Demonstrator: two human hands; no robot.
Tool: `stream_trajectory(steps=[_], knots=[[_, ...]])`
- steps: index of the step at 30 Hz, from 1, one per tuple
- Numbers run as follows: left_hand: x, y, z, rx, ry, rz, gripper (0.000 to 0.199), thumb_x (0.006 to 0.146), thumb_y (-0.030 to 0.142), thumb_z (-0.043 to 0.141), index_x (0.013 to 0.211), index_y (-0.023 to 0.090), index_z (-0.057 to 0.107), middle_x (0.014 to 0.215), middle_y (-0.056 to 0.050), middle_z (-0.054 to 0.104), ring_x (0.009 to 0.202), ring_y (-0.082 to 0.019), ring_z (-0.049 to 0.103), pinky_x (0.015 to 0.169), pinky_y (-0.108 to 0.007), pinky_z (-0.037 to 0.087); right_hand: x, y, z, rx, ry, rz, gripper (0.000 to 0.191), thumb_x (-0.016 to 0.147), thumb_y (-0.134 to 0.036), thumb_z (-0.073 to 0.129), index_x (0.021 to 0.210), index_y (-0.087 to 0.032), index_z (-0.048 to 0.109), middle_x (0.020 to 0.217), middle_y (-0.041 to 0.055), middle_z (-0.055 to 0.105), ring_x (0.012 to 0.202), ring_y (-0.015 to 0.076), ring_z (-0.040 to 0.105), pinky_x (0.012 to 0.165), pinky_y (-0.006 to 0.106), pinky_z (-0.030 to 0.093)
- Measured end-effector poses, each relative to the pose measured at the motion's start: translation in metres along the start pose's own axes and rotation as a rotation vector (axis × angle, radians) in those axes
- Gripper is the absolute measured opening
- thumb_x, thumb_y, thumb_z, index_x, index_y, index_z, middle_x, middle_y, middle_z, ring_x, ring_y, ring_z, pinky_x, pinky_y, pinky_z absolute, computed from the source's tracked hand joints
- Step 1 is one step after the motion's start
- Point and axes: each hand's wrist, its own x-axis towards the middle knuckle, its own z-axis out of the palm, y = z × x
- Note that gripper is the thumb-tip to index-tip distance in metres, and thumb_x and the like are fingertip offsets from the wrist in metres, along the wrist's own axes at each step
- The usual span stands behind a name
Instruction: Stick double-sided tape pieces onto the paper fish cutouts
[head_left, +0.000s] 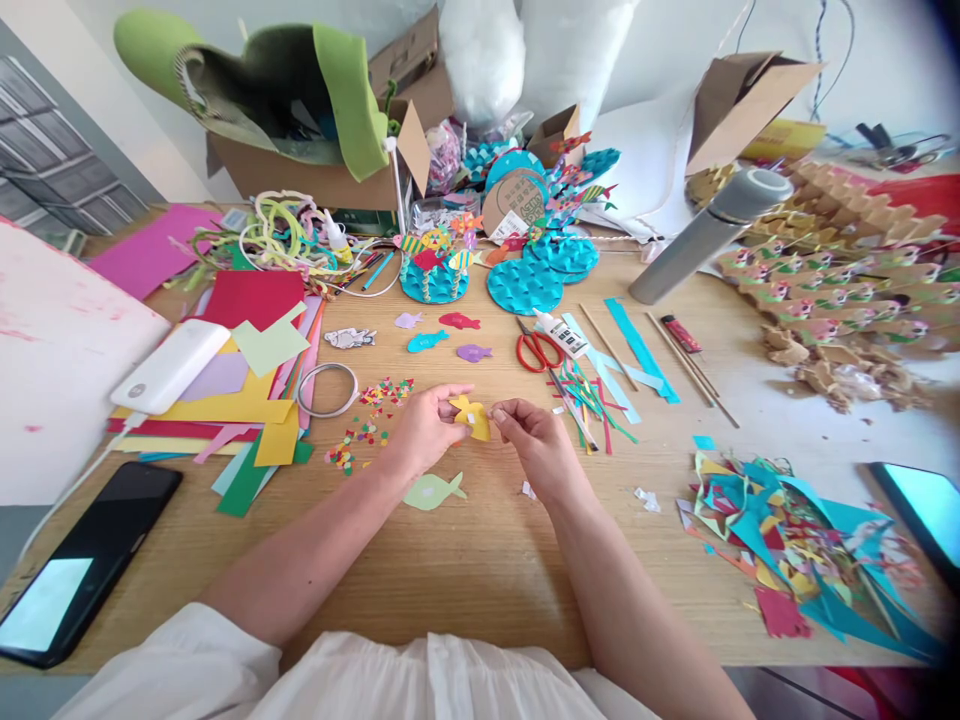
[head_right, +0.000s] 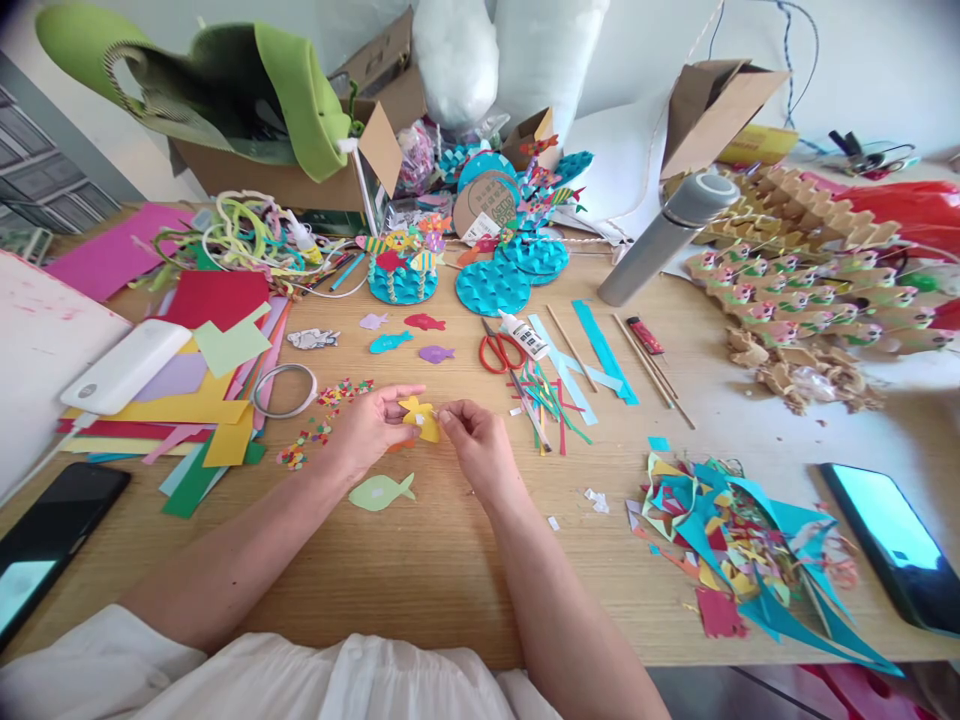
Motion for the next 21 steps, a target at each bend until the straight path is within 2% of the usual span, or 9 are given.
stream_trajectory(steps=[6,10,13,16,21], knots=[[0.001,-0.005,0.003,0.029,0.019,-0.002,0.063,0.06,-0.006,0.065,0.119,0.015,0.06,0.086,-0.002,0.07,0.063,-0.007,0.062,0.059,-0.018,0.048,0.004,-0.004,-0.015,-0.049,0.076,-0.068,0.023,0.077,-0.041,0.061,0.076,-0.018,0.063,0.068,-0.0001,0.058,0.061,0.0126,0.047,0.058,0.026,0.037],[-0.002,0.0,0.006,0.003,0.031,-0.01,0.056,0.062,-0.005,0.065,0.114,0.015,0.061,0.081,0.0,0.067,0.063,-0.007,0.061,0.058,-0.018,0.048,0.002,-0.008,-0.018,-0.264,0.121,-0.174,0.016,0.084,-0.033,0.055,0.079,-0.018,0.06,0.071,0.0008,0.056,0.064,0.0134,0.048,0.057,0.026,0.037],[-0.005,0.007,0.007,-0.057,0.045,-0.046,0.047,0.067,-0.002,0.061,0.112,0.014,0.059,0.074,0.002,0.064,0.063,-0.008,0.061,0.059,-0.019,0.05,-0.003,-0.008,-0.013,-0.311,0.118,-0.268,0.013,0.09,-0.026,0.045,0.093,-0.019,0.056,0.071,-0.0011,0.052,0.064,0.0129,0.049,0.059,0.025,0.039],[-0.007,0.011,0.007,-0.072,0.048,-0.069,0.046,0.07,-0.001,0.058,0.113,0.015,0.058,0.067,0.004,0.063,0.06,-0.008,0.062,0.057,-0.018,0.049,-0.006,-0.008,-0.01,-0.331,0.069,-0.355,0.023,0.093,-0.018,0.038,0.111,-0.021,0.051,0.07,-0.0027,0.048,0.062,0.0126,0.049,0.061,0.025,0.041],[-0.007,0.007,0.004,-0.025,0.068,-0.027,0.05,0.072,0.003,0.058,0.12,0.017,0.054,0.066,0.004,0.064,0.06,-0.009,0.063,0.058,-0.018,0.048,-0.008,-0.01,-0.007,-0.561,0.007,-0.593,0.024,0.092,-0.01,0.038,0.094,-0.019,0.06,0.083,0.0049,0.056,0.078,0.0165,0.055,0.071,0.029,0.044]])
